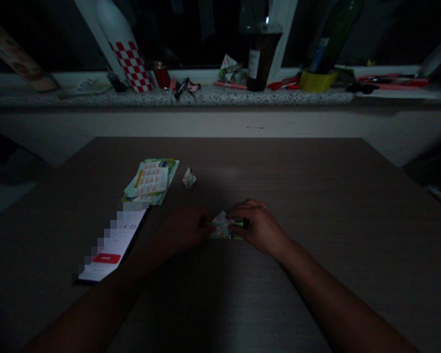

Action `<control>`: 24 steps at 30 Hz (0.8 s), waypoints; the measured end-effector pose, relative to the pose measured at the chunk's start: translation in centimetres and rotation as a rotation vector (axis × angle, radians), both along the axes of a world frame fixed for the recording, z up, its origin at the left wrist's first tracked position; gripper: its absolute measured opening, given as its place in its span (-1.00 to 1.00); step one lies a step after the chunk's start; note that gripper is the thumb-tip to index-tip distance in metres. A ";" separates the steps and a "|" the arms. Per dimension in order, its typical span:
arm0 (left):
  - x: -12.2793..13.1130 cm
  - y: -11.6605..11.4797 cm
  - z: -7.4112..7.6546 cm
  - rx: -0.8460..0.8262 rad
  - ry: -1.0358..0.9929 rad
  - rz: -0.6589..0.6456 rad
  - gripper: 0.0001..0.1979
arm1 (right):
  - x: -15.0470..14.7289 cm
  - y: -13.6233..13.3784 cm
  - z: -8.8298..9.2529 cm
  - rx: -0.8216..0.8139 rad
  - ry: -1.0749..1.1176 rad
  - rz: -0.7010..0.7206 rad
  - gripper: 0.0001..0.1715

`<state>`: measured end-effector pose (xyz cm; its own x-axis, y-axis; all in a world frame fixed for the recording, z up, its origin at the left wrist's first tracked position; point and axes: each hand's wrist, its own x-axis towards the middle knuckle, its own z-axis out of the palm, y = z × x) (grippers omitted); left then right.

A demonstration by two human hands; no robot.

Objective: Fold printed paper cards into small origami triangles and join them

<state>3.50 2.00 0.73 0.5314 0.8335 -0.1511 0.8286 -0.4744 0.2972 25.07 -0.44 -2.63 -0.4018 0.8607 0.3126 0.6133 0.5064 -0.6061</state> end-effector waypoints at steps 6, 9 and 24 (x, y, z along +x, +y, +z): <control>-1.0 0.2 0.4 -0.073 -0.010 0.061 -0.79 | 0.8 -0.1 0.5 -0.049 0.019 0.071 -0.69; -1.4 0.4 0.4 -0.104 -0.021 0.080 -0.79 | 1.1 -0.2 0.6 -0.066 0.041 0.112 -0.67; -1.8 0.5 0.9 -0.149 -0.032 0.115 -0.82 | 2.1 -0.1 0.6 -0.119 -0.010 0.200 -0.49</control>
